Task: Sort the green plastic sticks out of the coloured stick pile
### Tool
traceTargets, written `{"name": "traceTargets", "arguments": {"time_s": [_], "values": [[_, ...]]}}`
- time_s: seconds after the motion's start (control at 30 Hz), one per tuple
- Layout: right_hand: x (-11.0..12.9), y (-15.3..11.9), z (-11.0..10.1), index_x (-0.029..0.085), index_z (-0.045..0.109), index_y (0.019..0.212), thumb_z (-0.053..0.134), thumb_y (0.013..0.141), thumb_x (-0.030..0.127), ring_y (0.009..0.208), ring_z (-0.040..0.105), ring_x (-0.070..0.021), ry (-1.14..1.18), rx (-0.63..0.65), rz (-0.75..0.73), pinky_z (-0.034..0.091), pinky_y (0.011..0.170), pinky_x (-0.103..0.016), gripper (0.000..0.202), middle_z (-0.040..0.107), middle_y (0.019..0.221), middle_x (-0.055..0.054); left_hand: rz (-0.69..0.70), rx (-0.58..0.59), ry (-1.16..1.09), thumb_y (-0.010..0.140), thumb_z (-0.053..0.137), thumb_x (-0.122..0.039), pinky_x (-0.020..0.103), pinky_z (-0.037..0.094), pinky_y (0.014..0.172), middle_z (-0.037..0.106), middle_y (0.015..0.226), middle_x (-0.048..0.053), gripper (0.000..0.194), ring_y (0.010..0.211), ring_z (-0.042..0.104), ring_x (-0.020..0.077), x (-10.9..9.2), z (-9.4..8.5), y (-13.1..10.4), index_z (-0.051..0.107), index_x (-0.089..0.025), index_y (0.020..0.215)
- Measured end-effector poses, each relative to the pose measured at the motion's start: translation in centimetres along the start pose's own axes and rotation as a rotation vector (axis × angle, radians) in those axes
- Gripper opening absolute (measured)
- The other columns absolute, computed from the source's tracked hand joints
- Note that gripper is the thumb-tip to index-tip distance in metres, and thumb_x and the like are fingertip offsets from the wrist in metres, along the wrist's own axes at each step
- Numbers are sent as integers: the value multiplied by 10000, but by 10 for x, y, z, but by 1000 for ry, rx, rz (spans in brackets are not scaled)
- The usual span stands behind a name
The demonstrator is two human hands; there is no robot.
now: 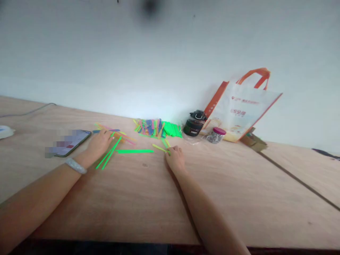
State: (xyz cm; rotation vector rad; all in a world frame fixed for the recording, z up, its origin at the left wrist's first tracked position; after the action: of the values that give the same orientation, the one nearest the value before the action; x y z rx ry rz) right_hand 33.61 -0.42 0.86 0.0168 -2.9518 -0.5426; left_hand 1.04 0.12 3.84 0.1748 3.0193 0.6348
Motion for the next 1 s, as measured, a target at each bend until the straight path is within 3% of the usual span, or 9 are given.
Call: {"name": "traceTargets", "arguments": {"time_s": [0.17, 0.33, 0.4, 0.53, 0.67, 0.87, 1.0], "values": [[1, -1, 0, 125, 669, 1016, 472, 834, 200, 1013, 498, -248, -73, 14, 4, 370, 871, -324, 279, 604, 1042, -151, 69, -87, -41, 924, 395, -279, 352, 456, 795, 540, 1030, 133, 271, 936, 561, 245, -11, -4, -2, 565, -102, 1037], [0, 0, 1, 122, 674, 987, 456, 842, 189, 988, 509, -250, -101, 46, 10, 370, 839, -324, 271, 607, 1032, -153, 437, -42, -182, 883, 486, -251, 409, 382, 941, 527, 1093, 104, 225, 1088, 462, 251, -45, 0, -13, 574, -166, 1072], [0, 0, 0, 122, 677, 967, 448, 844, 184, 979, 514, -244, -111, 48, 1, 365, 841, -319, 267, 610, 1021, -152, 503, -7, -164, 863, 481, -166, 424, 366, 960, 520, 1127, 104, 262, 1107, 445, 250, -51, 4, -18, 563, -176, 1111], [-1, 1, 1, 126, 675, 963, 437, 848, 182, 981, 516, -242, -117, 44, 6, 364, 836, -316, 271, 611, 1021, -153, 471, 24, -57, 823, 397, -23, 453, 355, 970, 546, 1098, 109, 358, 1088, 463, 246, -42, 12, -20, 577, -166, 1097], [-1, 1, 2, 128, 673, 954, 426, 845, 169, 979, 518, -245, -129, 41, 17, 366, 826, -320, 274, 612, 1019, -155, 459, 6, -51, 843, 375, -34, 448, 353, 974, 544, 1126, 110, 358, 1118, 448, 247, -37, 14, -18, 576, -169, 1107], [1, 2, 2, 126, 653, 930, 406, 842, 146, 960, 519, -240, -125, 29, 17, 368, 811, -317, 263, 612, 1005, -155, 572, 15, -112, 893, 368, -107, 418, 345, 975, 546, 1151, 122, 320, 1135, 432, 235, -64, 25, -24, 555, -145, 1150], [2, 1, 0, 133, 634, 914, 390, 825, 120, 945, 528, -229, -57, -12, 38, 368, 807, -310, 259, 617, 975, -142, 600, 14, -102, 916, 372, -158, 416, 350, 956, 572, 1078, 115, 265, 1085, 457, 233, -74, 32, -26, 606, -147, 1040]]}}
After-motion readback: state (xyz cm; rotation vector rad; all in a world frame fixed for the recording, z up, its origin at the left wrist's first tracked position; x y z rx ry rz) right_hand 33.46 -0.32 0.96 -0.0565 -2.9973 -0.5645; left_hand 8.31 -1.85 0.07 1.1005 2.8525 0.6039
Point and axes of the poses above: each hand's wrist, its own y-axis towards the middle knuckle, its own z-axis out of the palm, x = y × z, the point moved 3 cm from there along y, towards the middle knuckle
